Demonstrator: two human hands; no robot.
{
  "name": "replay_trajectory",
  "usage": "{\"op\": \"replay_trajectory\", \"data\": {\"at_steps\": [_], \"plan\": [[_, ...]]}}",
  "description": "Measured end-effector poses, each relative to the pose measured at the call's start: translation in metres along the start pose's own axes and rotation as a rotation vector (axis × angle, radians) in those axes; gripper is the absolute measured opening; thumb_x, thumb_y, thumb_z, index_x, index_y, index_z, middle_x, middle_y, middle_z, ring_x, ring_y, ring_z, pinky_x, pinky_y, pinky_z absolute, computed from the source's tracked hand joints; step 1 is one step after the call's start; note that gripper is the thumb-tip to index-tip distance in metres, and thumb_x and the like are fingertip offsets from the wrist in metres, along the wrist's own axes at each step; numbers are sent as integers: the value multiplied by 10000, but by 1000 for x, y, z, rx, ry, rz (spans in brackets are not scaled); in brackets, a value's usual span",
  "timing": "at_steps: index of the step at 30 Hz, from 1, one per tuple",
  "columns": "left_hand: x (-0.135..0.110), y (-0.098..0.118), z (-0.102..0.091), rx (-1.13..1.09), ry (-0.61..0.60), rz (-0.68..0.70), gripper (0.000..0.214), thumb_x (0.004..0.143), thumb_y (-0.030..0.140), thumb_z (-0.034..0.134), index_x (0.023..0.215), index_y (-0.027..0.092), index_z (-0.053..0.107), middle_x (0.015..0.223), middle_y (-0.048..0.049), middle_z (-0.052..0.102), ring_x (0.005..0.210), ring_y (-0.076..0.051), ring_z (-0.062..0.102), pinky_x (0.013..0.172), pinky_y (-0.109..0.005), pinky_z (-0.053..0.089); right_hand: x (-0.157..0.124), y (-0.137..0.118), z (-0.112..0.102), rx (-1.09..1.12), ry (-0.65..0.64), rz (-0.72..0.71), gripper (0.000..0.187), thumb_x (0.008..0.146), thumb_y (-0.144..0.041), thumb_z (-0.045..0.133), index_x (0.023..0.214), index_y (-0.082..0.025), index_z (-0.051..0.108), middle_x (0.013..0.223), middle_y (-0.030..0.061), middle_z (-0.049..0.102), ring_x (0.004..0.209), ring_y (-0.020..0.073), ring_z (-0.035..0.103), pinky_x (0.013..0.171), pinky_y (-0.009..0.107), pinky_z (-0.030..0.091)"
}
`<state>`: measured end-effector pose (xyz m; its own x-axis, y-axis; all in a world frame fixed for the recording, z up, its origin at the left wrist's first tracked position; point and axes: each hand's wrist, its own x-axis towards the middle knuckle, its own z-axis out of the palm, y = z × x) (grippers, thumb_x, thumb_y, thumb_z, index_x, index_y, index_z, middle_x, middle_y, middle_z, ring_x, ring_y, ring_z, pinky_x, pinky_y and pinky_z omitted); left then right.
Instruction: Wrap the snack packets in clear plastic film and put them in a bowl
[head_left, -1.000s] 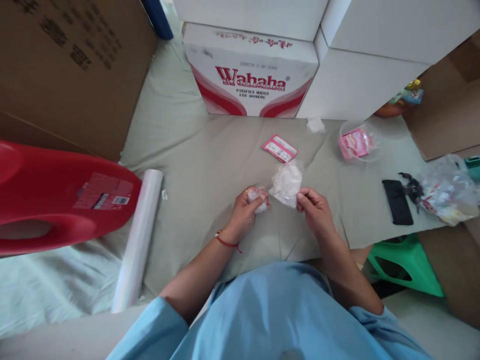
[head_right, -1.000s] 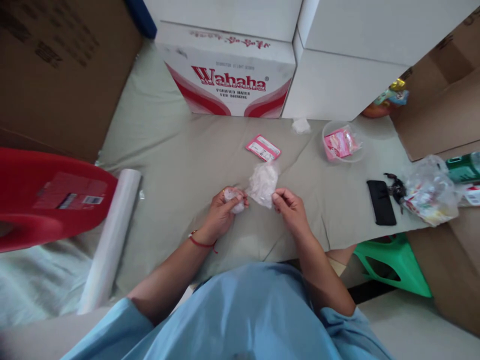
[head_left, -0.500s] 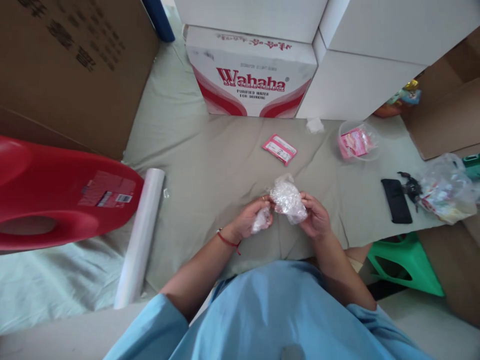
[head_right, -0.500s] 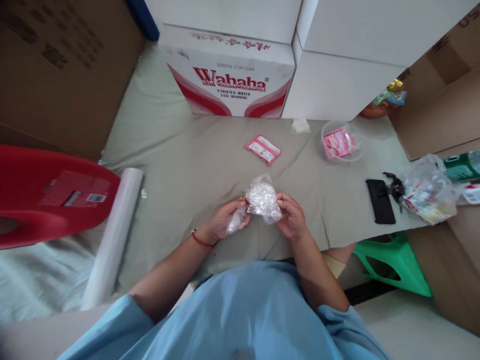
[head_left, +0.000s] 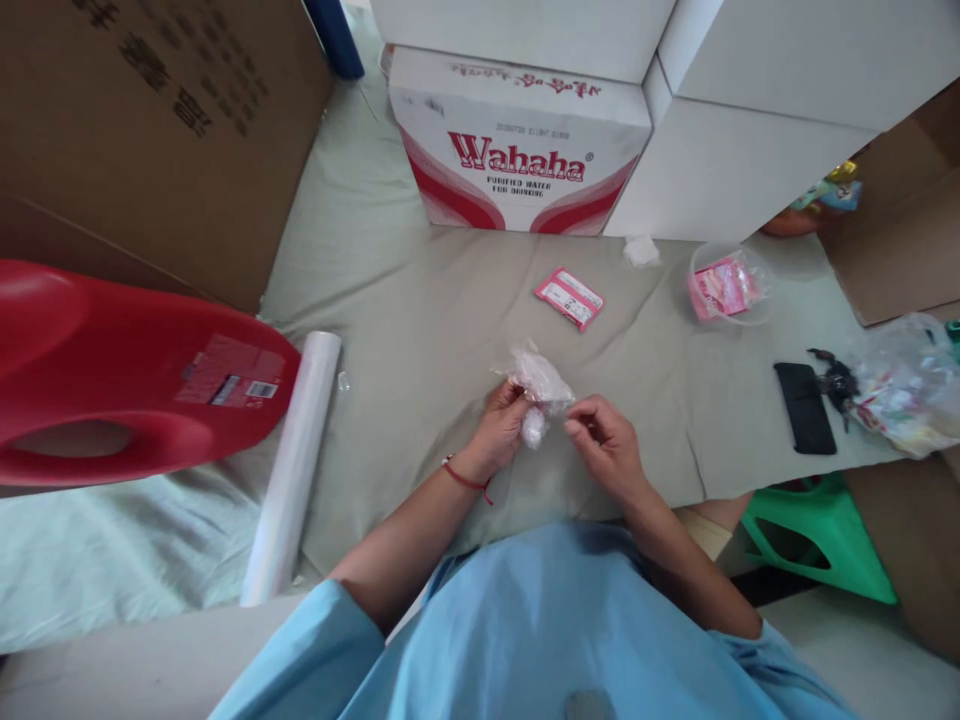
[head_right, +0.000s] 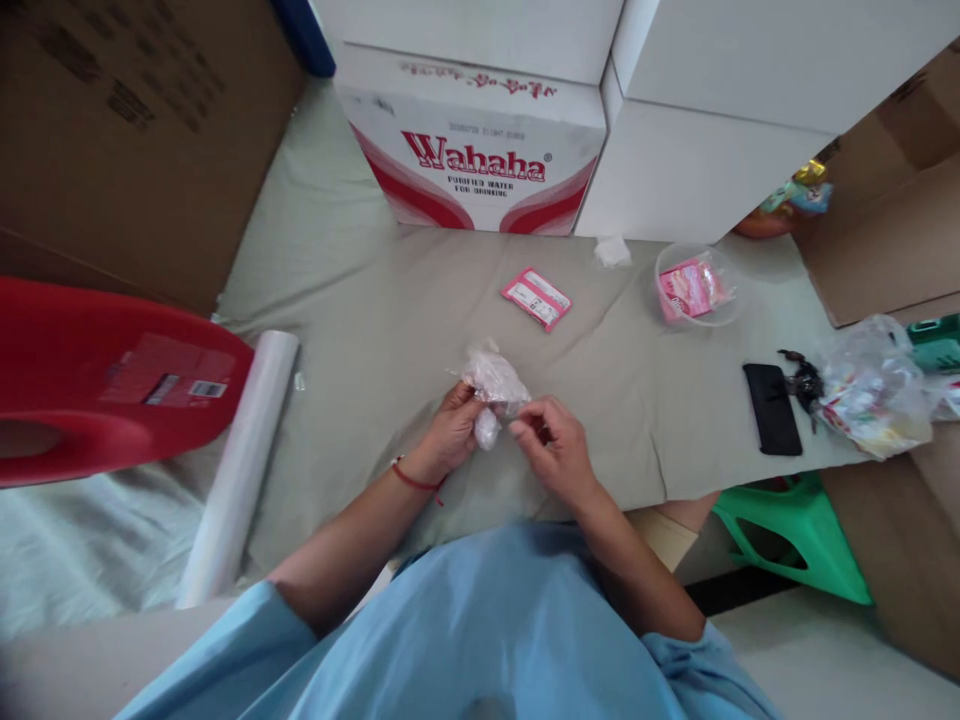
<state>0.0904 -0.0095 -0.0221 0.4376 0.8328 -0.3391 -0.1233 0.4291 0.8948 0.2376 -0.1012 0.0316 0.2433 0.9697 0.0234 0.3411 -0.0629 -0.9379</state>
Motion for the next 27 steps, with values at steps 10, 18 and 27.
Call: {"op": "replay_trajectory", "data": {"at_steps": [10, 18, 27], "plan": [[-8, 12, 4, -242, -118, -36, 229, 728, 385, 841, 799, 247, 672, 734, 24, 610, 651, -145, 515, 649, -284, 419, 17, 6, 8, 2, 15, 65, 500, 814, -548, 831, 1183, -246, 679, 1015, 42, 682, 641, 124, 545, 609, 283, 488], [-6, 23, -9, -521, -247, -45, 341, 758, 389, 739, 1018, 169, 764, 984, -69, 701, 826, -168, 604, 783, -304, 498, 133, 5, -73, -14, 291, 19, 334, 883, -528, 758, 1022, -229, 704, 834, 7, 648, 620, 118, 569, 573, 257, 498], [-1, 10, -4, -358, -144, 93, 573, 646, 204, 935, 1157, 243, 678, 1167, -31, 686, 1020, -158, 637, 899, -281, 505, 99, -12, -59, 68, 49, -7, 337, 970, -562, 659, 1060, -240, 708, 862, 17, 659, 643, 118, 593, 590, 260, 533]]}}
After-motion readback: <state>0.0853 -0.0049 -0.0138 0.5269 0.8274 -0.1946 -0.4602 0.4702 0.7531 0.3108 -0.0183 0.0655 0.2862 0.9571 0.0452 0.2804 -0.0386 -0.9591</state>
